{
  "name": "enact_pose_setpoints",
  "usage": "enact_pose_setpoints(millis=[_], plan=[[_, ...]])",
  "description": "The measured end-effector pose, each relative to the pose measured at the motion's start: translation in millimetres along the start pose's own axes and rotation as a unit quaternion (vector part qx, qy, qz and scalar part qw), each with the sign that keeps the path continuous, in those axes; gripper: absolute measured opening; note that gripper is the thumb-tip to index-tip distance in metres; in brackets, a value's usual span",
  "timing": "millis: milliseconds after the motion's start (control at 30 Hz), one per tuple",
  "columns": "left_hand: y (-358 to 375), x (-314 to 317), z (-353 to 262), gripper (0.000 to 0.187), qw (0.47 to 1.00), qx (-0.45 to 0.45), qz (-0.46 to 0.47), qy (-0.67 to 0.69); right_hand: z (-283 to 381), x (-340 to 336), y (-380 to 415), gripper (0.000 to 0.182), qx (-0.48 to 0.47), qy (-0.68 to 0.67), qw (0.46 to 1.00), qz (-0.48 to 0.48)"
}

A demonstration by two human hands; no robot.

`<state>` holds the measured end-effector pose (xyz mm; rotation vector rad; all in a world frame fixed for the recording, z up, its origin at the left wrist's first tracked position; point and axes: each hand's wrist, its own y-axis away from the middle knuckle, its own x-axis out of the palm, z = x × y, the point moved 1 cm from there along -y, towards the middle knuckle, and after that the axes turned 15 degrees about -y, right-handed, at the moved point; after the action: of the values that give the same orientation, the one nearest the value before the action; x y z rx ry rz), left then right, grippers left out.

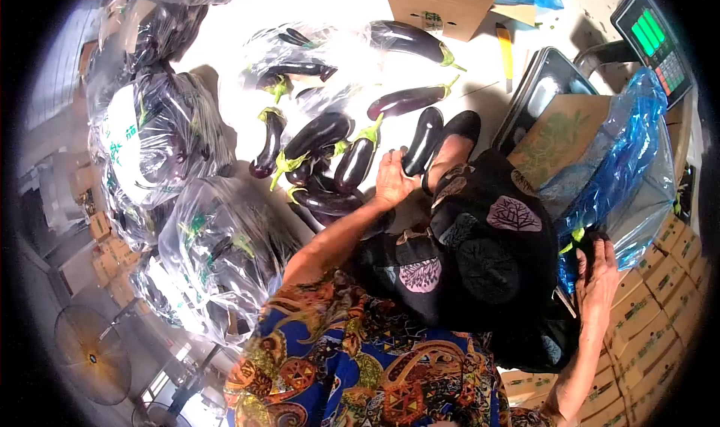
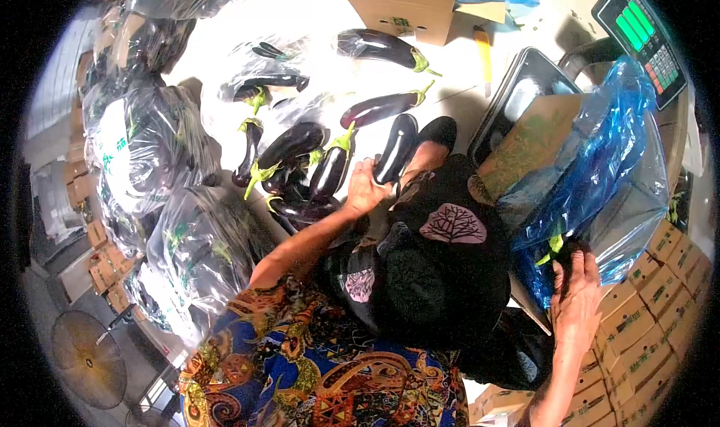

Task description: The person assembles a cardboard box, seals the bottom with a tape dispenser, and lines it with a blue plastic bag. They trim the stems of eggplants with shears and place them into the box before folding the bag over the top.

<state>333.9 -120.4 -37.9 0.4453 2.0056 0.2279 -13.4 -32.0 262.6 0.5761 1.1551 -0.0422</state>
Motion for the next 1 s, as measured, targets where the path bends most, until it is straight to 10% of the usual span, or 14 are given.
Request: enact_pose_setpoints(millis=[100,233,500,733,900,1000], plan=[[5,-35,-2,0.061,0.993,0.05,-0.097,0.052,-23,17,3,0.031,-0.069,-0.022,0.995,-0.073],[4,-112,-25,0.068,0.957,0.047,0.135,0.252,-29,20,0,0.031,-0.071,-0.018,0.993,-0.092],[-12,-207,-82,0.08,0.845,0.082,0.219,0.48,-21,9,-1,0.03,-0.044,-0.004,0.997,-0.063],[-16,-288,-197,0.084,0.811,0.223,0.294,0.455,-51,42,-7,0.021,-0.093,0.023,0.99,-0.099],[0,-294,-303,0.088,0.677,0.233,0.463,0.523,-39,34,-2,0.027,-0.111,-0.072,0.985,-0.11],[7,-270,-353,0.071,0.747,0.19,0.483,0.416,-37,30,2,0.026,-0.104,-0.174,0.975,-0.086]])
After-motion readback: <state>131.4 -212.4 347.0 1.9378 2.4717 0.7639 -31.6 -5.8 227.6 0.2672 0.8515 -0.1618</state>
